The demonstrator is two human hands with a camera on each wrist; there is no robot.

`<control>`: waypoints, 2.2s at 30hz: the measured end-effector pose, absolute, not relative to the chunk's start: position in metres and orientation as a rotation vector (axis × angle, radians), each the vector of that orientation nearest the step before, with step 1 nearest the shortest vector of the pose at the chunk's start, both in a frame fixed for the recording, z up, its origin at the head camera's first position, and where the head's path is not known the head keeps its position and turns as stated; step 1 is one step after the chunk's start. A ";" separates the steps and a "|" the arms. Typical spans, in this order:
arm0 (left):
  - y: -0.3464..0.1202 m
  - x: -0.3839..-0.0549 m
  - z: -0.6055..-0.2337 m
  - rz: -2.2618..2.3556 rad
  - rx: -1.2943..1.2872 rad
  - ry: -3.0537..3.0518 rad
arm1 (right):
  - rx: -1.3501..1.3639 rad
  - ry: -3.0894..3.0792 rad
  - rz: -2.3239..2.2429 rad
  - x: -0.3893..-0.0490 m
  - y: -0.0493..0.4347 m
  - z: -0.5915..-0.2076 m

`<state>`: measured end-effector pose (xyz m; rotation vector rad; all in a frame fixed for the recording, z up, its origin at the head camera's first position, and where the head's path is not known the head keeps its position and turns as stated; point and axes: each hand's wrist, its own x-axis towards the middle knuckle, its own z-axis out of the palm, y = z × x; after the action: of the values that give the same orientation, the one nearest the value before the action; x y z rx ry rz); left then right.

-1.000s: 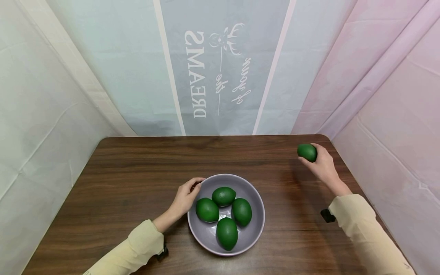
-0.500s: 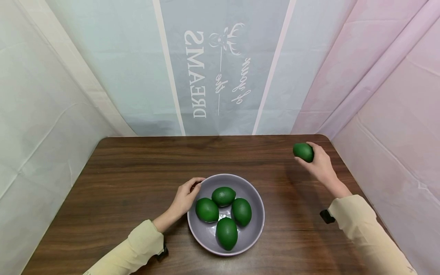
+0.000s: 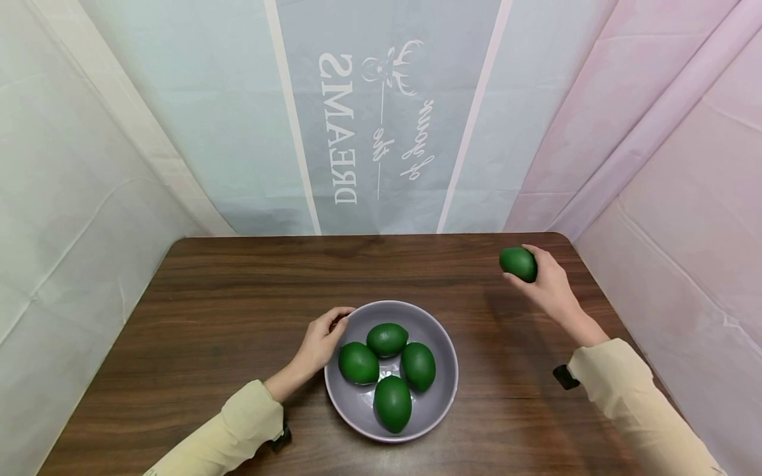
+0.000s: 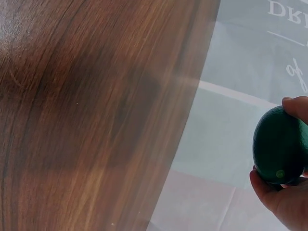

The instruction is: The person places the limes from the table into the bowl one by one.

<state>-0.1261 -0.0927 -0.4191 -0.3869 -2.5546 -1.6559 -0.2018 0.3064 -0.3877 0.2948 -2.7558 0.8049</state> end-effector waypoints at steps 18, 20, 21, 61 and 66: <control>-0.094 -0.128 -0.426 -1.670 -0.374 -2.552 | 0.436 -2.684 0.783 -0.193 0.288 -0.378; -0.093 -0.126 -0.423 -1.677 -0.373 -2.546 | 0.454 -2.668 0.778 -0.192 0.286 -0.378; -0.093 -0.128 -0.426 -1.679 -0.370 -2.545 | 0.460 -2.663 0.776 -0.192 0.285 -0.377; -0.098 -0.141 -0.460 -1.639 -0.380 -2.517 | 0.644 -2.570 0.809 -0.167 0.249 -0.363; -0.098 -0.141 -0.460 -1.645 -0.383 -2.511 | 0.674 -2.556 0.799 -0.165 0.245 -0.361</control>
<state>-0.1411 -0.0981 -0.4603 -0.3831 -2.5109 -1.6447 -0.1649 0.2452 -0.3614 0.6744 -2.5562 0.7989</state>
